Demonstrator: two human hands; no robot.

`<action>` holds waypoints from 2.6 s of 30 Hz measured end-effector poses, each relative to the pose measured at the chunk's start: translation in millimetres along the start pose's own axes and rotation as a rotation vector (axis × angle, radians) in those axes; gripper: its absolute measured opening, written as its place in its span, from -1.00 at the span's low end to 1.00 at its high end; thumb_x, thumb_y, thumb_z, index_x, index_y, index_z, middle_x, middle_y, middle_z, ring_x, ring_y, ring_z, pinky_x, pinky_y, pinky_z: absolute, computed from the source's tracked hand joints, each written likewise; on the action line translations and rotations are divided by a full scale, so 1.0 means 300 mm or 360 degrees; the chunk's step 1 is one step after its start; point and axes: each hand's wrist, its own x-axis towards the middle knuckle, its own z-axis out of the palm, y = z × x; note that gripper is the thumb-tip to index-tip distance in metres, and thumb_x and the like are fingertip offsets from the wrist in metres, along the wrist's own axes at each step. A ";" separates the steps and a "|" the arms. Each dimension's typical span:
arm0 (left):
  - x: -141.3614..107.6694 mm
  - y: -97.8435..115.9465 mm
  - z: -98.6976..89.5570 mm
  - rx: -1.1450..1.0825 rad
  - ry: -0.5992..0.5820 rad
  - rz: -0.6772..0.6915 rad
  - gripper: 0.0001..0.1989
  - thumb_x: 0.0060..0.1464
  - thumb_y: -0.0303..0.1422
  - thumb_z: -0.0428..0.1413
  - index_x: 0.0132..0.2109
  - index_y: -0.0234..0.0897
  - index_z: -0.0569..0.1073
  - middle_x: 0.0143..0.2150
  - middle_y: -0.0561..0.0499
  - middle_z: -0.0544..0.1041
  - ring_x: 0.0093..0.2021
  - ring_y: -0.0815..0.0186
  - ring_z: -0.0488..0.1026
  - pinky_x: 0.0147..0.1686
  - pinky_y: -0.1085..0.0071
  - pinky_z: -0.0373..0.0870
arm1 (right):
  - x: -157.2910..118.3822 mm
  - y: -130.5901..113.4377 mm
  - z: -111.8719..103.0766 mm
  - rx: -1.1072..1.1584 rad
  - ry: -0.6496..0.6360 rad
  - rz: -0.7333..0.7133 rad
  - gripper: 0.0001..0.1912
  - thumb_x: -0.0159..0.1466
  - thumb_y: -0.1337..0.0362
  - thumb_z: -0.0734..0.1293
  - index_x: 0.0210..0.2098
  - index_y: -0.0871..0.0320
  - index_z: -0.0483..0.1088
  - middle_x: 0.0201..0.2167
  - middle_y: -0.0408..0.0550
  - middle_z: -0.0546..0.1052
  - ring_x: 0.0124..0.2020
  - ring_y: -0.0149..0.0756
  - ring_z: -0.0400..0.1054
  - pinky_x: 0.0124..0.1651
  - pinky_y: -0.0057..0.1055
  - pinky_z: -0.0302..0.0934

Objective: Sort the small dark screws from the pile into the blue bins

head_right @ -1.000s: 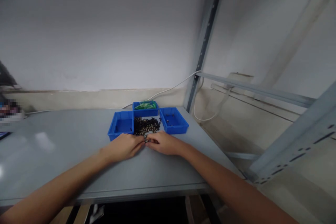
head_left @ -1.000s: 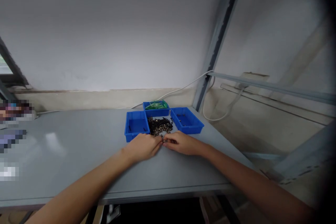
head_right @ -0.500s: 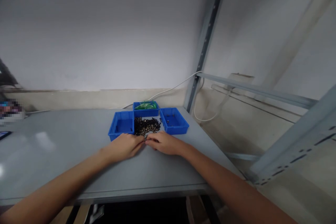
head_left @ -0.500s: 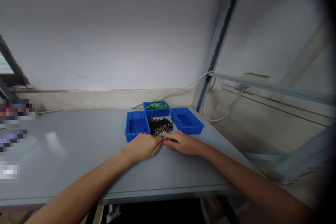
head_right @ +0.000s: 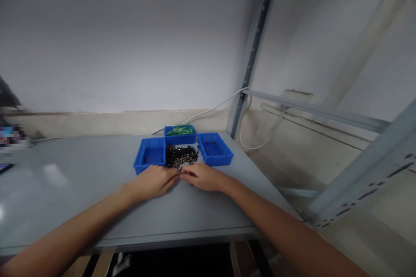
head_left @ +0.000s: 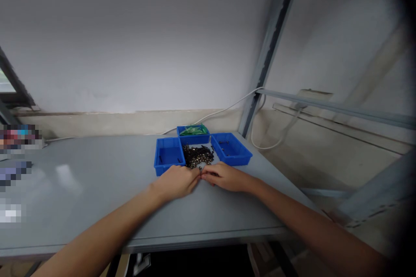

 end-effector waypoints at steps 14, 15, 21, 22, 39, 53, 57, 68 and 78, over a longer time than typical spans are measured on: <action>0.001 -0.006 0.007 -0.0051 0.0025 -0.0002 -0.72 0.33 -0.36 -0.11 -0.18 -0.33 0.48 -0.34 -0.12 0.57 -0.38 0.19 0.56 -0.38 0.34 0.45 | 0.001 0.002 0.002 0.0004 0.0001 -0.0007 -0.71 0.39 0.20 0.16 -0.36 0.19 0.40 -0.53 -0.15 0.42 -0.48 -0.40 0.27 -0.40 -0.46 0.06; 0.002 -0.006 0.007 -0.0047 0.0021 -0.0013 -0.72 0.33 -0.35 -0.11 -0.17 -0.33 0.48 -0.34 -0.12 0.57 -0.38 0.19 0.56 -0.38 0.34 0.45 | 0.001 0.001 0.001 0.0010 -0.0002 -0.0004 -0.71 0.39 0.21 0.16 -0.36 0.19 0.40 -0.54 -0.16 0.41 -0.49 -0.40 0.26 -0.40 -0.46 0.05; 0.002 -0.004 0.002 -0.0031 -0.0007 -0.0026 -0.71 0.33 -0.35 -0.11 -0.15 -0.33 0.49 -0.35 -0.11 0.57 -0.38 0.21 0.56 -0.35 0.34 0.46 | 0.000 -0.004 -0.003 0.0024 -0.0005 0.0022 -0.73 0.37 0.22 0.18 -0.39 0.18 0.39 -0.55 -0.17 0.39 -0.50 -0.41 0.24 -0.41 -0.46 0.06; 0.002 -0.004 0.001 -0.0025 -0.0006 -0.0021 -0.71 0.34 -0.35 -0.12 -0.14 -0.33 0.48 -0.34 -0.11 0.57 -0.38 0.21 0.56 -0.35 0.34 0.46 | -0.001 -0.003 -0.005 0.0040 -0.0013 0.0017 -0.73 0.37 0.21 0.17 -0.38 0.18 0.39 -0.55 -0.17 0.40 -0.50 -0.41 0.24 -0.41 -0.46 0.06; 0.001 -0.010 0.009 0.0007 0.0019 -0.0007 -0.71 0.34 -0.33 -0.12 -0.15 -0.31 0.49 -0.36 -0.10 0.57 -0.39 0.14 0.56 -0.42 0.32 0.42 | -0.002 0.000 -0.002 0.0027 -0.0002 0.0008 -0.74 0.36 0.24 0.18 -0.38 0.20 0.39 -0.56 -0.17 0.38 -0.51 -0.42 0.24 -0.44 -0.48 0.04; 0.001 -0.005 0.004 0.0039 -0.0023 -0.0027 -0.71 0.34 -0.34 -0.12 -0.16 -0.30 0.49 -0.36 -0.08 0.58 -0.37 0.17 0.57 -0.38 0.35 0.45 | -0.002 0.006 0.002 0.0030 0.0012 0.0000 -0.76 0.35 0.23 0.19 -0.33 0.21 0.41 -0.53 -0.16 0.40 -0.50 -0.41 0.23 -0.43 -0.48 0.01; 0.000 -0.005 0.001 0.0035 -0.0020 -0.0031 -0.71 0.34 -0.33 -0.12 -0.15 -0.30 0.49 -0.36 -0.08 0.58 -0.37 0.17 0.57 -0.37 0.35 0.44 | -0.002 0.009 0.005 0.0025 0.0013 0.0003 -0.77 0.34 0.24 0.20 -0.32 0.21 0.42 -0.51 -0.14 0.42 -0.49 -0.40 0.25 -0.43 -0.47 0.02; 0.001 -0.010 0.010 -0.0023 0.0017 0.0008 -0.71 0.33 -0.33 -0.11 -0.14 -0.31 0.49 -0.34 -0.10 0.58 -0.37 0.18 0.57 -0.39 0.36 0.43 | -0.001 0.008 0.001 0.0079 0.0007 0.0004 -0.76 0.35 0.21 0.19 -0.34 0.19 0.40 -0.53 -0.17 0.39 -0.49 -0.41 0.24 -0.42 -0.47 0.03; 0.004 0.002 0.002 -0.0012 -0.0004 0.0043 -0.71 0.33 -0.35 -0.12 -0.11 -0.32 0.47 -0.34 -0.09 0.58 -0.35 0.17 0.57 -0.37 0.36 0.45 | 0.005 0.018 0.012 0.0204 0.0042 0.0012 -0.88 0.25 0.33 0.21 -0.42 0.16 0.29 -0.59 -0.23 0.31 -0.54 -0.44 0.17 -0.46 -0.50 0.00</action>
